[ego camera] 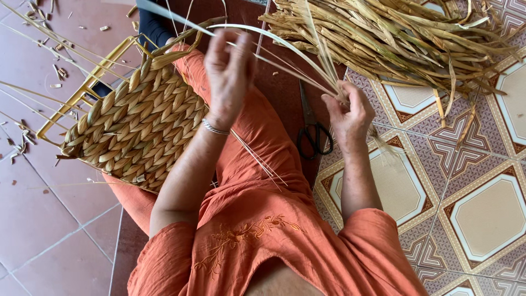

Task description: The person weaves a basket by hand, interlacing dried plant strips through a yellow metal frame. The person repeatedly threads, pulls, and tightens the strips to build up the basket walls.

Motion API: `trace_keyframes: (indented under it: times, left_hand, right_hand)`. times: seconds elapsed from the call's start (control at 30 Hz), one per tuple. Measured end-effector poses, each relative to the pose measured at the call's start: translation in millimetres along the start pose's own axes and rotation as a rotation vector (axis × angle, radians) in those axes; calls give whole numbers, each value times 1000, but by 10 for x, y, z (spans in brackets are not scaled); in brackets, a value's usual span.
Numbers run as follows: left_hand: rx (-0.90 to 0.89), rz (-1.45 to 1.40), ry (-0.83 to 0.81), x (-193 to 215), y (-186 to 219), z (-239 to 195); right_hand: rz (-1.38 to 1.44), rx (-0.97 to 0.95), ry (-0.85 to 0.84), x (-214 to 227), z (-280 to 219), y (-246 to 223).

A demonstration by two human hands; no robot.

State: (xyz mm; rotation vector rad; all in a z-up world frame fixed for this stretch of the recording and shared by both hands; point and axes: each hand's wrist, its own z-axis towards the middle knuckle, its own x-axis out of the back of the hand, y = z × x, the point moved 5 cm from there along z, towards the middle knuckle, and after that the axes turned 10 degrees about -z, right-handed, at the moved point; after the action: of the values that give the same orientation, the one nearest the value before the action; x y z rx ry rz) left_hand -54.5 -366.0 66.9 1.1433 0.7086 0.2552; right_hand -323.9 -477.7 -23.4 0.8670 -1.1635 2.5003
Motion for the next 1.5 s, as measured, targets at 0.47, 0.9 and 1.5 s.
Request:
trace_keyframes:
  times: [0.47,0.9,1.5]
  left_hand:
    - [-485,-101,348,1844,1288,192]
    - [-629,55,380,2507,1662,-256]
    - [-387,-13,494,2297,1552,-264]
  right_hand:
    - [-175,84,-31,-129,114,396]
    - [-905,133,180,382,480,528]
    - [896,-288,-842,-981,-119,-1507]
